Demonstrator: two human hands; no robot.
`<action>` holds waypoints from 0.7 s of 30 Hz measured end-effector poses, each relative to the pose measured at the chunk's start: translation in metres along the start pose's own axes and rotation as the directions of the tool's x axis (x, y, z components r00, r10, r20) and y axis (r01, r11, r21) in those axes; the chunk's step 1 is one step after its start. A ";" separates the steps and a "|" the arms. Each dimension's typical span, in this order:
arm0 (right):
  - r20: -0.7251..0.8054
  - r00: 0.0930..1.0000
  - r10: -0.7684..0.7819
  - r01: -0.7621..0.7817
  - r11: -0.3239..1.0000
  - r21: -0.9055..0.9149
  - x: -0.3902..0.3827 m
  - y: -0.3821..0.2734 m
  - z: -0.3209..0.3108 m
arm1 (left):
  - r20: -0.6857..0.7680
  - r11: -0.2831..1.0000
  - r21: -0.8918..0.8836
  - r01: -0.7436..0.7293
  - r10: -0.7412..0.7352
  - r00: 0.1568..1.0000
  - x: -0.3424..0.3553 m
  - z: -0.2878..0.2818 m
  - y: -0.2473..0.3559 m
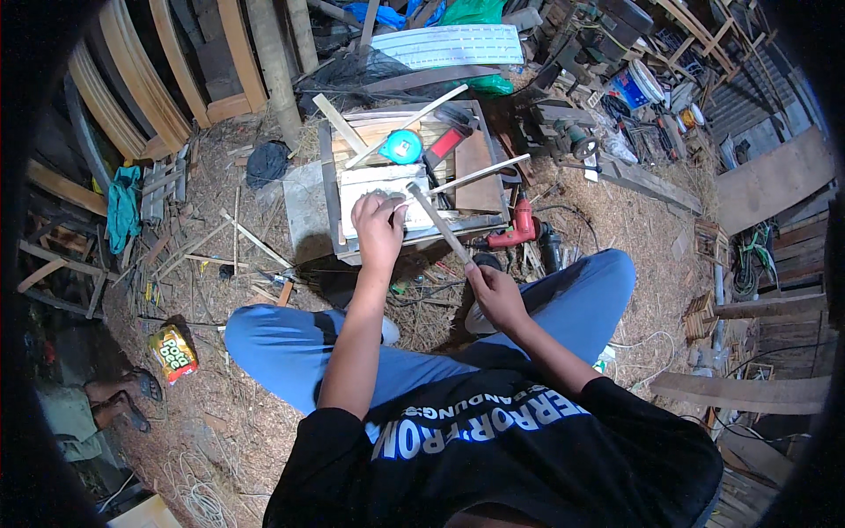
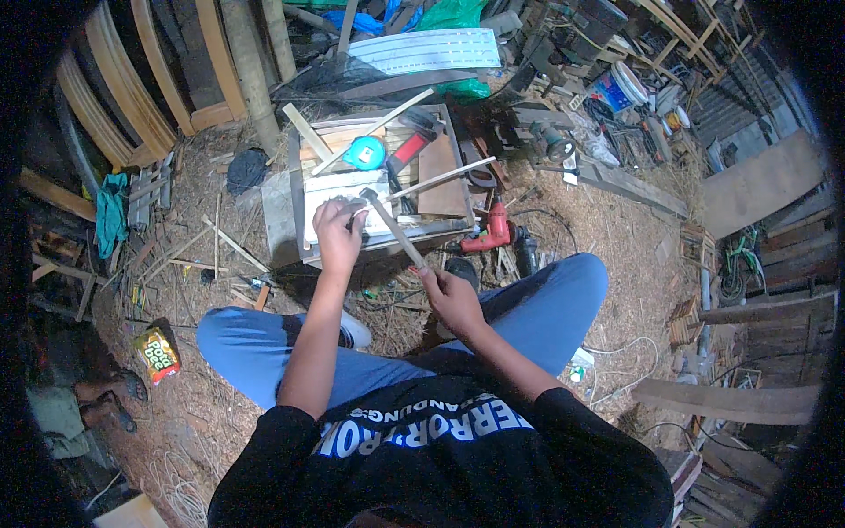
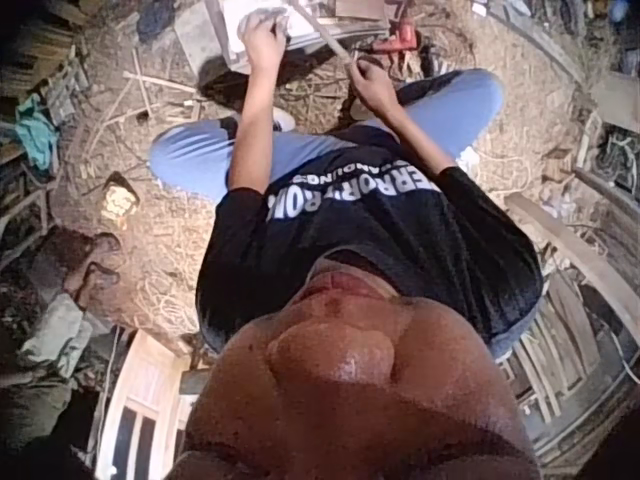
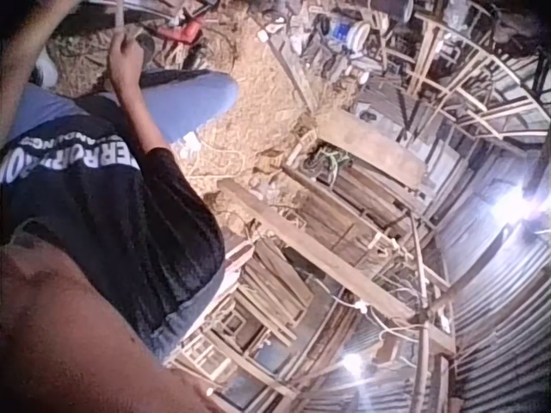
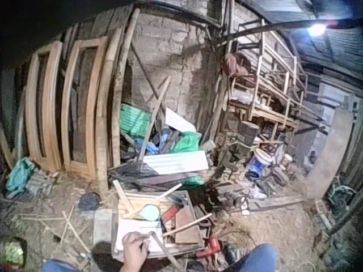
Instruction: The person applies glue to wooden strips, joins them together to form a frame, and cuts a wooden strip using a handsaw.
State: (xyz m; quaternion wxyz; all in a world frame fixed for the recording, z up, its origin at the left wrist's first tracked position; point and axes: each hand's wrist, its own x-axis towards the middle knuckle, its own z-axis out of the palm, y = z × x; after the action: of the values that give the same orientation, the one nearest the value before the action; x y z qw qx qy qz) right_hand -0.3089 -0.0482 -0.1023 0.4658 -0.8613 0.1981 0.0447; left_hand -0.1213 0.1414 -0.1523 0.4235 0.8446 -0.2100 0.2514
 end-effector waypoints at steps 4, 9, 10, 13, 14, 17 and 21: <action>-0.041 0.991 -0.129 0.111 0.945 -0.307 -0.009 -0.006 -0.002 | -0.098 0.996 0.054 0.066 -0.060 0.993 -0.003 -0.002 0.011; -0.085 0.985 -0.154 0.107 0.909 -0.402 -0.004 -0.006 0.002 | -0.002 0.987 0.121 0.103 -0.104 0.995 -0.006 0.002 -0.005; -0.115 0.962 -0.247 0.183 0.899 -0.398 -0.005 -0.003 0.004 | -0.030 0.990 0.091 0.112 -0.110 0.993 -0.007 0.003 -0.008; -0.172 0.942 -0.289 0.207 0.901 -0.382 -0.003 0.003 0.007 | -0.033 0.990 0.078 0.119 -0.116 0.993 -0.005 0.004 -0.006; -0.192 0.950 -0.246 0.163 0.916 -0.367 -0.003 0.005 0.007 | -0.015 0.988 0.099 0.121 -0.120 0.993 -0.004 0.005 -0.004; -0.174 0.944 -0.281 0.209 0.915 -0.345 -0.004 0.006 0.007 | -0.012 0.988 0.102 0.120 -0.120 0.993 -0.005 0.003 -0.007; -0.144 0.924 -0.355 0.266 0.865 -0.425 -0.003 0.009 0.005 | -0.041 0.993 0.088 0.082 -0.079 0.996 -0.001 0.003 0.000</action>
State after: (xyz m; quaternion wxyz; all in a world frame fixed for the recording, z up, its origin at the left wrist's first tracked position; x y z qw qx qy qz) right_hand -0.3145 -0.0476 -0.1111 0.2576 -0.9579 0.0928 -0.0864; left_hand -0.1215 0.1392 -0.1551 0.3989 0.8656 -0.1565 0.2591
